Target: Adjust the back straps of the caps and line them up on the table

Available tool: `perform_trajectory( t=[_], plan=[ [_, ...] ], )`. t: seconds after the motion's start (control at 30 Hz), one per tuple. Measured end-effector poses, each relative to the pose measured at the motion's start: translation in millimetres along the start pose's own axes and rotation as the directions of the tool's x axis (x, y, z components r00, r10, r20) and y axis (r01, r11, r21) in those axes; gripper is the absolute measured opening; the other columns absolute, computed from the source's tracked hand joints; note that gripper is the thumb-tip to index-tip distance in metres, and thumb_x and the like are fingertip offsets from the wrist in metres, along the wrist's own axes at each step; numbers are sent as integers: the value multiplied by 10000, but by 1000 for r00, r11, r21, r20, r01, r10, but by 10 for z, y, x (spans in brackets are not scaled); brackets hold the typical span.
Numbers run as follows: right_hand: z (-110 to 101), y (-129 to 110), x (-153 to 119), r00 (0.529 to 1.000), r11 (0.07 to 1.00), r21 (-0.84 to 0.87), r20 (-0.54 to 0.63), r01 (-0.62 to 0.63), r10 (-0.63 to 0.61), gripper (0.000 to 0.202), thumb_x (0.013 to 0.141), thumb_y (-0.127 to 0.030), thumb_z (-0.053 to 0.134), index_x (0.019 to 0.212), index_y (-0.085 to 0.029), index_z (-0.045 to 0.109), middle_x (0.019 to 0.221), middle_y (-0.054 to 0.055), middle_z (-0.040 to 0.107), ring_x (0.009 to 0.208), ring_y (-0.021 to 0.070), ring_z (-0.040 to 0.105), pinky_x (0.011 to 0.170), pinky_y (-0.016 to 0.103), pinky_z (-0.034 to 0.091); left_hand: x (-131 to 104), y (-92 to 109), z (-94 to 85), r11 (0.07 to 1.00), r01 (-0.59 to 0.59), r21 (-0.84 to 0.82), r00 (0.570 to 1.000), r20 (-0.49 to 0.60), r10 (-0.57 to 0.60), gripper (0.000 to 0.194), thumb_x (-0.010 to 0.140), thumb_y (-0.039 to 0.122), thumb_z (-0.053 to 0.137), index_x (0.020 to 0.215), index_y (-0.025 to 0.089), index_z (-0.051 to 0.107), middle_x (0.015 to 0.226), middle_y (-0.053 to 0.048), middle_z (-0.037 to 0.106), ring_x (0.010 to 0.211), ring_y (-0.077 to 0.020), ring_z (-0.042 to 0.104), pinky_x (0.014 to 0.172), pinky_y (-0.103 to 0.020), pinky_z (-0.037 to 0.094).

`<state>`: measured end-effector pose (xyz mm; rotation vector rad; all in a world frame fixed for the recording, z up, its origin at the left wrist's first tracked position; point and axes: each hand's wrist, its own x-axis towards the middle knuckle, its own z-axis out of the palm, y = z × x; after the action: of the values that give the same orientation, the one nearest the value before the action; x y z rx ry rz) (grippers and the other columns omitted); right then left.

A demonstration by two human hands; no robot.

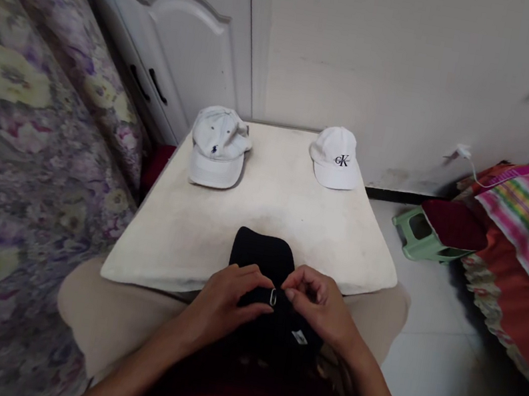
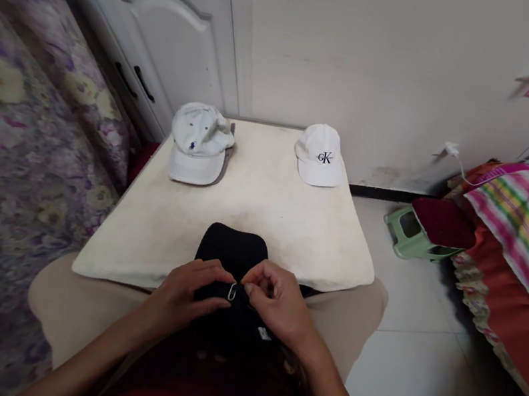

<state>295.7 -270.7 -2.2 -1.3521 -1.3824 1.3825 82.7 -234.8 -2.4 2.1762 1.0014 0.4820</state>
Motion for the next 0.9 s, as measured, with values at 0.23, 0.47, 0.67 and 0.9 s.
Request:
perform_trajectory(
  t=[0.23, 0.47, 0.67, 0.9],
  plan=[
    [-46, -30, -10, 996, 999, -37, 87, 21, -17, 70, 809, -143, 599, 817, -203, 634, 648, -46, 514, 584, 106, 435, 528, 240, 311, 8, 17, -10, 998, -31, 61, 998, 58, 28, 208, 888, 386, 691, 1046, 254, 663, 899, 5, 664, 766, -180, 574, 717, -327, 372],
    [-99, -34, -25, 986, 998, -59, 169, 8, 2, 70, 821, -141, 595, 807, -203, 624, 611, -58, 467, 549, 94, 383, 509, 232, 293, 46, 48, -23, 988, -82, 132, 994, 82, 72, 218, 880, 380, 705, 1037, 238, 654, 879, 6, 658, 735, -175, 561, 694, -314, 349],
    [-110, -34, -1, 976, 998, -37, 214, -41, 48, 41, 828, -175, 626, 820, -206, 601, 608, -57, 520, 551, 100, 439, 506, 227, 316, 45, 73, -15, 985, -108, 135, 989, 120, 92, 221, 887, 382, 697, 1047, 236, 651, 906, -5, 663, 758, -180, 571, 702, -311, 351],
    [-100, 17, 0, 978, 999, -4, 202, -42, 42, 32, 840, -218, 659, 838, -204, 630, 619, -59, 509, 567, 98, 435, 522, 231, 314, 44, 67, -19, 982, -125, 144, 990, 85, 114, 212, 884, 354, 706, 1045, 232, 643, 867, 8, 647, 740, -173, 565, 687, -304, 349]
  ],
)
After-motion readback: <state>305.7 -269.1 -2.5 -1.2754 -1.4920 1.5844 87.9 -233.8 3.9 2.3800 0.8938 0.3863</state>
